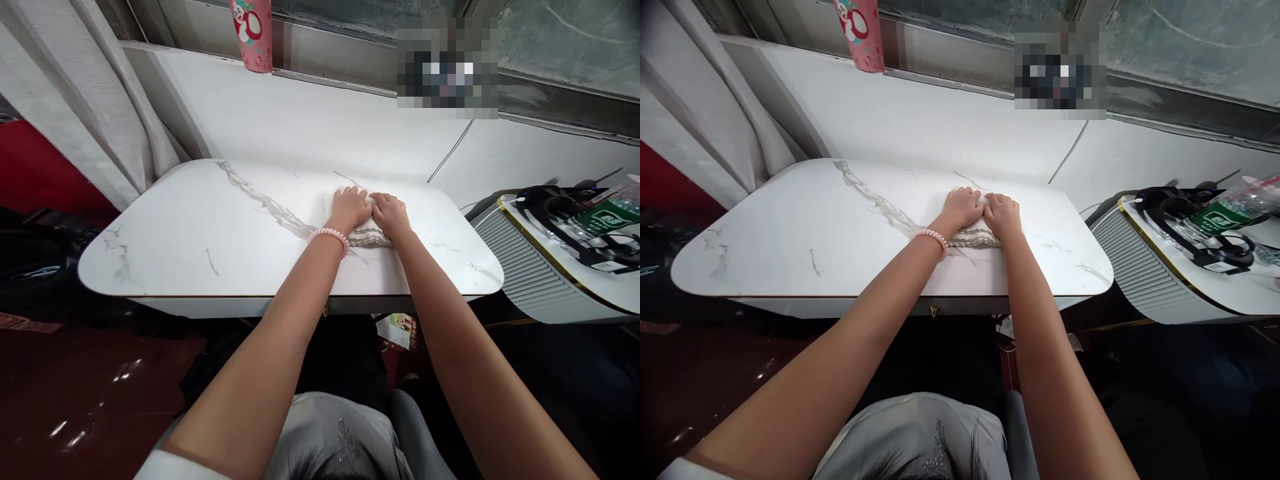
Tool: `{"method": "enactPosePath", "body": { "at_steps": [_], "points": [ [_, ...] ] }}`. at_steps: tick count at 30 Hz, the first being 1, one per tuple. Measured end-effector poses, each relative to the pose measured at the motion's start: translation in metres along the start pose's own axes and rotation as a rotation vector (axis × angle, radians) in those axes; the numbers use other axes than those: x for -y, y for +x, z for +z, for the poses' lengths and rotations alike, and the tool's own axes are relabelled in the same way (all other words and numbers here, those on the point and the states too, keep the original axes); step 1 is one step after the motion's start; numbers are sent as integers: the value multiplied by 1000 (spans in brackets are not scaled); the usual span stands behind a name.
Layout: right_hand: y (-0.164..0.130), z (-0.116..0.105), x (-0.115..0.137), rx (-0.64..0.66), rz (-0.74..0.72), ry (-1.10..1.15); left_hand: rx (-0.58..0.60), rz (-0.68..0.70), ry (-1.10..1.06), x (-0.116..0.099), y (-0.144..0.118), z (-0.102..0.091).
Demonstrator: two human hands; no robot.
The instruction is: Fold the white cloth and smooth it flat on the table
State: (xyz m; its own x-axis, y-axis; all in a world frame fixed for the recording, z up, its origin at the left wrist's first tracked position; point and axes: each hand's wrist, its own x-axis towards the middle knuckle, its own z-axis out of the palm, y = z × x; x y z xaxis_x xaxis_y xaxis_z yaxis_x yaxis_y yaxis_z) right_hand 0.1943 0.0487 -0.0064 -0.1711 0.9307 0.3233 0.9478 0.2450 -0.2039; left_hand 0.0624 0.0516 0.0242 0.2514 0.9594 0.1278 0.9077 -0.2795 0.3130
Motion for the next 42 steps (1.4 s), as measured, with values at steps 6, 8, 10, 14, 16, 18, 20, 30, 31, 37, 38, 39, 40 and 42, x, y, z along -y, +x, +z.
{"method": "enactPosePath", "body": {
  "at_steps": [6,8,10,14,16,18,20,30,31,37,38,39,40,42],
  "points": [
    [-4,-8,43,125,1,-13,122,-137,-68,13,-17,-26],
    [2,-8,54,153,50,-23,64,-122,-110,27,-23,-24],
    [9,-4,65,165,75,-10,37,-102,-136,44,-27,-20],
    [27,14,85,129,92,64,-129,-60,-88,79,-23,-13],
    [38,25,92,106,93,87,-193,-57,-74,92,-16,-11],
    [52,34,94,91,70,97,-216,-74,-64,102,-5,-10],
    [68,43,93,78,35,104,-231,-99,-56,111,7,-11],
    [143,80,92,18,-51,119,-257,-149,-71,151,66,-16],
    [148,82,92,16,-56,121,-254,-157,-68,153,69,-17],
    [160,87,92,6,-59,90,-250,-165,-65,158,79,-17],
    [158,86,92,10,-59,85,-254,-162,-61,158,79,-17],
    [156,85,93,13,-58,87,-258,-159,-56,157,77,-16],
    [153,84,93,15,-57,93,-262,-155,-51,156,75,-16],
    [145,81,96,7,-53,113,-267,-146,-45,155,68,-15]
  ]
}}
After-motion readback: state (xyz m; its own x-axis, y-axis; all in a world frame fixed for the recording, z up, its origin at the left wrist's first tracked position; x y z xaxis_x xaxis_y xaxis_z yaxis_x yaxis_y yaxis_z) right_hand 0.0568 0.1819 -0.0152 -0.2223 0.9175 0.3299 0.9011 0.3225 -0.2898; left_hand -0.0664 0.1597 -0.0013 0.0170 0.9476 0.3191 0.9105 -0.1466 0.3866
